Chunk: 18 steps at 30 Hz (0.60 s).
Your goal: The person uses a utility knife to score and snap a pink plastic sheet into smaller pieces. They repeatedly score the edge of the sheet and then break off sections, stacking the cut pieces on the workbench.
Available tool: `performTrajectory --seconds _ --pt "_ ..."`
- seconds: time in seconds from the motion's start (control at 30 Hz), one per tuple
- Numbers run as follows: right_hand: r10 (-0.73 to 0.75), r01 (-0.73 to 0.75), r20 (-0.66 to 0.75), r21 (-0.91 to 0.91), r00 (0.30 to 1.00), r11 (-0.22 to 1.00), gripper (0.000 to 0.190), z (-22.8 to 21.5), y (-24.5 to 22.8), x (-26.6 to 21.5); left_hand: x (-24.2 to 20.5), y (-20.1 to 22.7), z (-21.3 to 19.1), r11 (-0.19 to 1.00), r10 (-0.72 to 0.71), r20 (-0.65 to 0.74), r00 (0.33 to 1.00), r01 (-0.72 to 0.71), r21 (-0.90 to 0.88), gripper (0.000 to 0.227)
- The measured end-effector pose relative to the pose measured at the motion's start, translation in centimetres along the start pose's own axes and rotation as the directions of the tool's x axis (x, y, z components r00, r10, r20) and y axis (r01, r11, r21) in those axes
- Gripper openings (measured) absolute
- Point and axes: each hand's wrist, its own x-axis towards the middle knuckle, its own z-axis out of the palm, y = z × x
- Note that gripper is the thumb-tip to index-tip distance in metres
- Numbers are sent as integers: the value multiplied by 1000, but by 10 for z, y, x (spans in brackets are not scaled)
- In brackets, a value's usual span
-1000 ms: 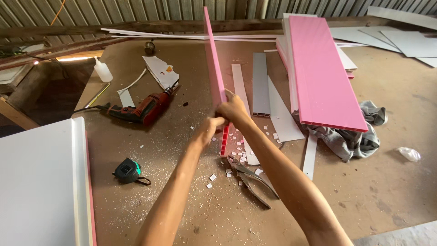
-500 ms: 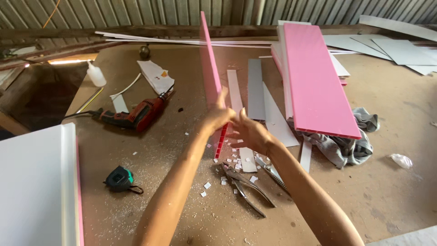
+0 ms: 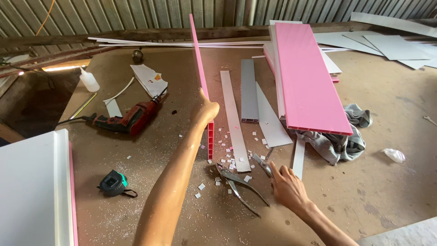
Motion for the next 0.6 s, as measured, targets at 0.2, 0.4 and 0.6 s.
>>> performTrajectory --seconds 0.2,0.4,0.6 --pt "243 -404 401 914 883 -39 33 -69 -21 5 8 -1 5 963 -20 -196 980 -34 -266 81" --pt "173 -353 368 929 914 -112 39 -56 -12 20 28 7 18 963 -21 -213 977 -37 -266 81" --pt "200 -394 401 916 894 -76 30 -32 -3 30 10 21 19 933 -22 -114 993 -20 -358 84"
